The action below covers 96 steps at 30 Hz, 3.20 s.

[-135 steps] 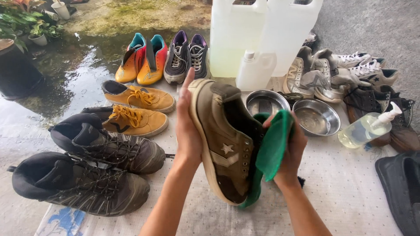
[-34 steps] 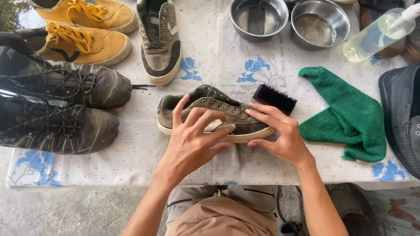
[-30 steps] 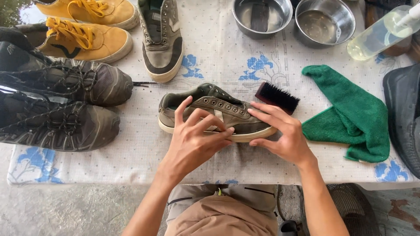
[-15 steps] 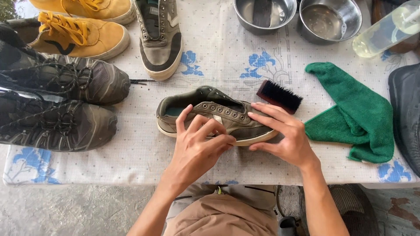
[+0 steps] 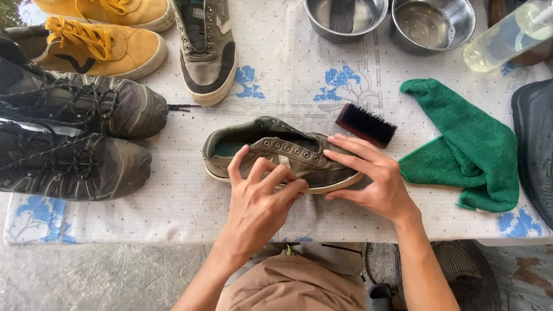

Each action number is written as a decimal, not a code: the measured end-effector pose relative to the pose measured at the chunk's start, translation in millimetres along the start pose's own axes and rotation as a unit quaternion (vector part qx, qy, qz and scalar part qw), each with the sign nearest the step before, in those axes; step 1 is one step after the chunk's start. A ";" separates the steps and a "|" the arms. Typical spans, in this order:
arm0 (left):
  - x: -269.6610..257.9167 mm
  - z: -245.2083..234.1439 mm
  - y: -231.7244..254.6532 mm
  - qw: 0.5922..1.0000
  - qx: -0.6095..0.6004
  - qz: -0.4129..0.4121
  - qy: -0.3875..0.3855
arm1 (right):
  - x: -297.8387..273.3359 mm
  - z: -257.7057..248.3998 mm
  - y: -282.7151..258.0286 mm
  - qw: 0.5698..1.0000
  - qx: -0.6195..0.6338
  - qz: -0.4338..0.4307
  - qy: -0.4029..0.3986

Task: Cleaning the tongue and upper part of a shoe using a cloth and a small brush

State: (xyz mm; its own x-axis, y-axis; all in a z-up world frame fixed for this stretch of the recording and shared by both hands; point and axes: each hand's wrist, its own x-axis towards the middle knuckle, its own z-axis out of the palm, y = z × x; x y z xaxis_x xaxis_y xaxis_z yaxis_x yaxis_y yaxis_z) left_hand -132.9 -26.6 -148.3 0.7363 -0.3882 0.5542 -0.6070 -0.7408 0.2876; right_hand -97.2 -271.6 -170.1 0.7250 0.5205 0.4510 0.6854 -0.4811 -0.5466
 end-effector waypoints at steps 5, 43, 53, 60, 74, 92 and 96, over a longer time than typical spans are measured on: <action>-4.0 0.3 -1.9 1.000 -0.003 -0.016 -0.004 | 1.0 -0.7 -1.9 1.000 0.009 0.008 0.004; 65.4 -15.0 -3.0 0.905 -0.016 -0.011 -0.425 | -4.3 18.9 4.9 0.995 -0.094 0.017 -0.005; 63.0 -6.3 -13.7 0.903 -0.055 -0.045 -0.425 | -7.7 20.7 8.0 0.990 -0.142 0.013 0.000; 72.9 -15.6 -17.1 0.889 -0.075 -0.030 -0.451 | -3.1 23.9 5.5 0.993 -0.092 0.067 -0.021; 64.6 -9.4 -16.0 0.918 -0.013 0.028 -0.395 | -3.8 32.1 1.2 0.983 -0.184 -0.001 0.005; 108.8 -30.8 -43.7 0.833 -0.230 0.062 -0.499 | -1.1 30.1 -35.3 0.972 -0.094 -0.059 0.208; 109.4 -16.1 -45.7 0.831 -0.243 0.066 -0.495 | 2.1 15.6 -41.6 0.985 0.015 0.091 0.146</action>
State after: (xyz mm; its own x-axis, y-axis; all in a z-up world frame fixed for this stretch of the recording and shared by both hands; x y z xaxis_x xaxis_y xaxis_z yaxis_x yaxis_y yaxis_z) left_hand -29.4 -26.4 -88.2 0.3922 -0.8880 -0.2401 -0.5747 -0.4403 0.6898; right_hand -125.2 -239.4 -157.5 0.8270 0.2003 0.5253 0.5434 -0.5239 -0.6559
